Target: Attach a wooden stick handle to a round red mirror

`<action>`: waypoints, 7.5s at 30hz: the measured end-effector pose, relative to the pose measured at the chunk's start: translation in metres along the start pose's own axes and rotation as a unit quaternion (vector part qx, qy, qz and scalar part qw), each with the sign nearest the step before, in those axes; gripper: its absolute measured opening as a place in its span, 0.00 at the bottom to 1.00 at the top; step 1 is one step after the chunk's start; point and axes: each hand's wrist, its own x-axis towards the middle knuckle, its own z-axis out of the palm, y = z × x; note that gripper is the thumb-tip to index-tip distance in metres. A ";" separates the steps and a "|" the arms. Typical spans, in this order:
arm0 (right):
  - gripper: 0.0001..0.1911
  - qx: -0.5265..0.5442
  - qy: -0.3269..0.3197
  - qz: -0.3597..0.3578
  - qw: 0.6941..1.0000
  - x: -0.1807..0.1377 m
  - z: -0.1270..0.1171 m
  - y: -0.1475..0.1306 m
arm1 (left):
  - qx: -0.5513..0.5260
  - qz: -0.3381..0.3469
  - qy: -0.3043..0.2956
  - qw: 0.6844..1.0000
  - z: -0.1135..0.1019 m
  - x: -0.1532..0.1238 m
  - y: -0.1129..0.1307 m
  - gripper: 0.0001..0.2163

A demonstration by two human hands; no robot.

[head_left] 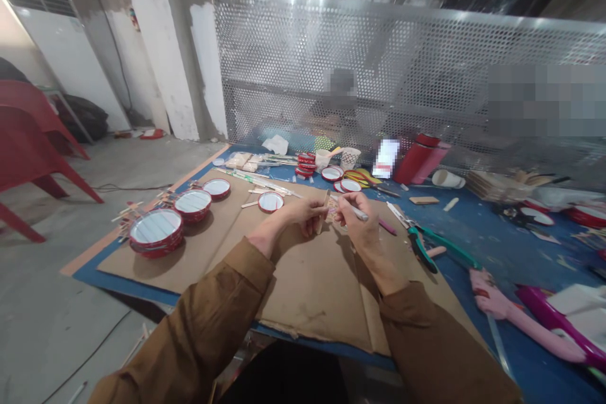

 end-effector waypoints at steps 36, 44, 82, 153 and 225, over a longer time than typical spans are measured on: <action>0.19 -0.012 -0.017 -0.017 1.000 -0.002 0.000 -0.001 | -0.007 0.000 -0.005 1.000 0.000 0.000 0.001 0.14; 0.18 0.000 -0.035 -0.016 0.999 -0.001 0.000 0.005 | -0.004 0.004 -0.010 1.000 -0.001 0.000 0.000 0.12; 0.15 0.004 0.047 -0.001 0.999 0.002 -0.002 -0.005 | -0.041 -0.005 0.014 0.999 0.002 0.003 -0.002 0.12; 0.14 -0.077 0.029 -0.062 0.995 -0.003 -0.004 -0.013 | -0.025 -0.003 -0.019 1.000 0.000 0.004 -0.001 0.09; 0.16 -0.058 0.021 -0.061 0.996 -0.002 -0.005 -0.009 | -0.038 0.016 -0.016 0.999 0.000 0.009 -0.009 0.13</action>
